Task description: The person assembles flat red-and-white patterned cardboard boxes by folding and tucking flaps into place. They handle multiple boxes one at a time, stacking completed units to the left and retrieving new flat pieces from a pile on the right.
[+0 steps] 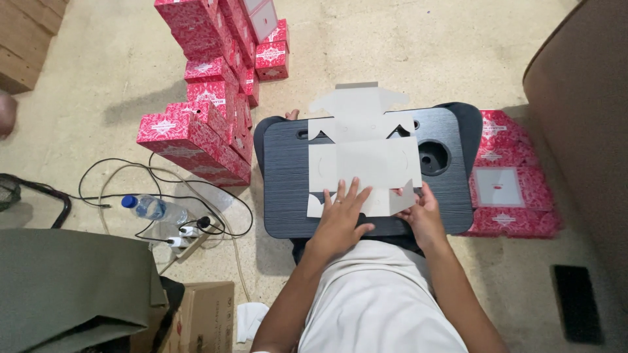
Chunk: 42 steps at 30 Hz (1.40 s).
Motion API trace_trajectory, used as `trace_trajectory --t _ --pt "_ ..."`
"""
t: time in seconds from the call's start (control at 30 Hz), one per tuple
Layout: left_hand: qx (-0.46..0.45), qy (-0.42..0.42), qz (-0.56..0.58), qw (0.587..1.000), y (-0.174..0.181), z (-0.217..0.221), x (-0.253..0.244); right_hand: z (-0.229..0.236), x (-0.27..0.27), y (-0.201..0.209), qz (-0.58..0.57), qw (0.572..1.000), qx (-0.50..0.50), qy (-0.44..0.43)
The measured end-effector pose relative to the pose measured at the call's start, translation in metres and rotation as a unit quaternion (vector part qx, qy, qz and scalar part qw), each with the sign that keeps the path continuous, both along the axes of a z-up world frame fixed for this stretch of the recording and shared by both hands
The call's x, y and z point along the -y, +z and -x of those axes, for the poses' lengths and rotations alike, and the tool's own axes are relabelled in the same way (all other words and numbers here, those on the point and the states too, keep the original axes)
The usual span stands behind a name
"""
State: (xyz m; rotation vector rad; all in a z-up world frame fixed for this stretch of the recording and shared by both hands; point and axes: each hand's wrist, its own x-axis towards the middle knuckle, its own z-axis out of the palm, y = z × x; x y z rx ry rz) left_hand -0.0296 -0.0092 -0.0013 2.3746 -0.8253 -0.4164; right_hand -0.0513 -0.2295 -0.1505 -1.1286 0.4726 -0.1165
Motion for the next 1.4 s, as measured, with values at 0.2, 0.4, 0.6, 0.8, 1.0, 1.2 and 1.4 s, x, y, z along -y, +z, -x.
trace_trajectory --t 0.2,0.4,0.6,0.8,1.0,1.2,1.4 --pt "-0.002 0.013 -0.033 0.999 -0.037 -0.001 0.01 0.005 -0.016 0.041 0.069 0.997 0.004 0.015" --pt "-0.046 0.092 0.023 0.994 -0.024 0.001 0.017 0.007 -0.03 0.054 0.16 0.986 0.048 0.016" --pt "0.008 0.149 0.061 0.987 -0.054 -0.002 0.022 0.009 -0.032 0.064 0.272 0.958 0.057 0.073" --pt "0.076 0.15 -0.008 0.986 -0.059 -0.003 0.024 0.02 -0.029 0.048 0.653 0.747 0.039 0.12" --pt "0.152 0.144 -0.112 0.971 -0.084 -0.005 0.028 0.048 -0.033 0.067 0.572 0.784 -0.033 0.239" --pt "0.109 0.136 -0.119 0.977 -0.072 -0.002 0.03 0.054 -0.038 0.088 0.566 0.767 -0.132 0.271" --pt "0.13 0.143 -0.109 0.975 -0.083 -0.003 0.031 0.053 -0.041 0.107 0.551 0.781 -0.125 0.265"
